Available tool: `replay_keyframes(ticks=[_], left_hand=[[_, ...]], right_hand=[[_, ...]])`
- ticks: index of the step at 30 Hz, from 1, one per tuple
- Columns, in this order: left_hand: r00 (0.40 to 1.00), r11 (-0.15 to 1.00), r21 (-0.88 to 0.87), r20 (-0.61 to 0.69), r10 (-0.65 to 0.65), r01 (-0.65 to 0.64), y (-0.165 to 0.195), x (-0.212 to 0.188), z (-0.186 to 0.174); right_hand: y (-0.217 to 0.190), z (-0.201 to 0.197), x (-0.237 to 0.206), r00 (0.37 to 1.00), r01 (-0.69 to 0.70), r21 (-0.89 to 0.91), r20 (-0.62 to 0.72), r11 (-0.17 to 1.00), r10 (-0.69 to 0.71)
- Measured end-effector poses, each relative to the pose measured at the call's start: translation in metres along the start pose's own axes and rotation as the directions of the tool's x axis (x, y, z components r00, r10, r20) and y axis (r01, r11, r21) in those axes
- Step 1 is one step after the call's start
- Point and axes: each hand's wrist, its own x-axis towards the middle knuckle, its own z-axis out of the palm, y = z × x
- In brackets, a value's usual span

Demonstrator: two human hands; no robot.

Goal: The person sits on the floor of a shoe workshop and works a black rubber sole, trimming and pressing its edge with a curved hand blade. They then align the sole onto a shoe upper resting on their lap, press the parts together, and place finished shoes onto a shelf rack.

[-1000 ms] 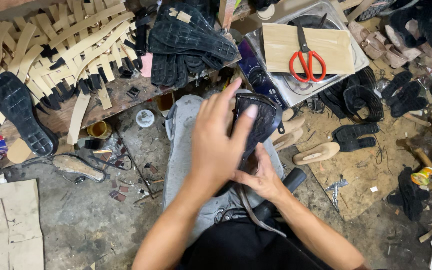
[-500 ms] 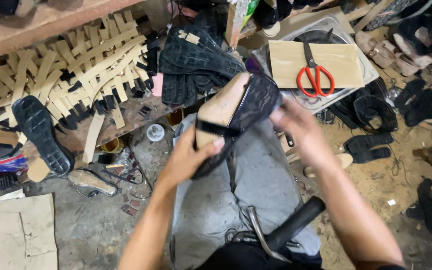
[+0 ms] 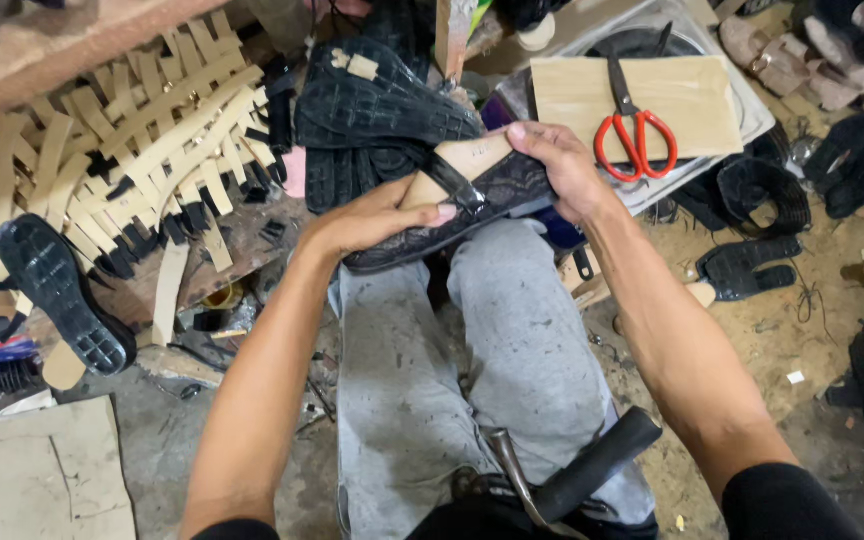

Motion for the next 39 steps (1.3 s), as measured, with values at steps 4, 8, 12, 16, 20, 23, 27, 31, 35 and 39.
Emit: replay_keyframes(ticks=[4,8,12,16,20,23,27,31,35,39], left_hand=[[0.999,0.999,-0.031,-0.023,-0.044,0.043,0.0,0.002,0.004],[0.99,0.99,0.054,-0.064,-0.13,0.133,0.004,0.001,0.004],[0.993,0.993,0.042,-0.065,-0.103,0.106,0.008,-0.001,0.005],[0.993,0.991,0.078,-0.06,-0.101,0.105,0.021,-0.002,0.003],[0.999,0.999,0.03,-0.044,-0.021,0.023,0.032,-0.004,0.003],[0.989,1.0,0.001,-0.145,0.02,-0.02,0.023,-0.014,0.017],[0.938,0.996,-0.078,-0.347,0.01,-0.04,-0.01,-0.041,0.046],[0.912,0.761,-0.56,-0.396,0.103,-0.329,-0.055,-0.091,0.099],[0.92,0.371,-0.863,-0.389,-0.056,-0.342,-0.087,-0.128,0.15],[0.846,0.41,-0.817,-0.505,-0.171,-0.405,-0.086,-0.142,0.198]], right_hand=[[0.006,-0.005,-0.002,0.999,-0.008,0.019,-0.048,1.0,0.009],[0.011,-0.002,-0.003,0.997,0.045,0.051,-0.062,0.998,-0.042],[0.012,0.002,-0.007,0.994,0.06,0.082,-0.1,0.995,-0.051],[0.01,0.009,-0.012,0.989,0.064,0.141,-0.139,0.988,-0.044],[0.001,0.017,-0.009,0.988,0.095,0.15,-0.137,0.984,-0.074],[-0.011,0.02,-0.012,0.994,0.069,0.013,-0.088,0.998,-0.068],[-0.017,0.01,-0.049,0.862,0.394,-0.721,0.074,0.57,-0.502],[-0.002,0.017,-0.154,0.985,0.162,-0.744,0.08,0.648,-0.155],[0.032,0.04,-0.233,0.769,0.433,-0.806,0.564,0.404,0.301],[0.06,0.041,-0.262,0.752,0.438,-0.87,0.493,0.227,0.438]])
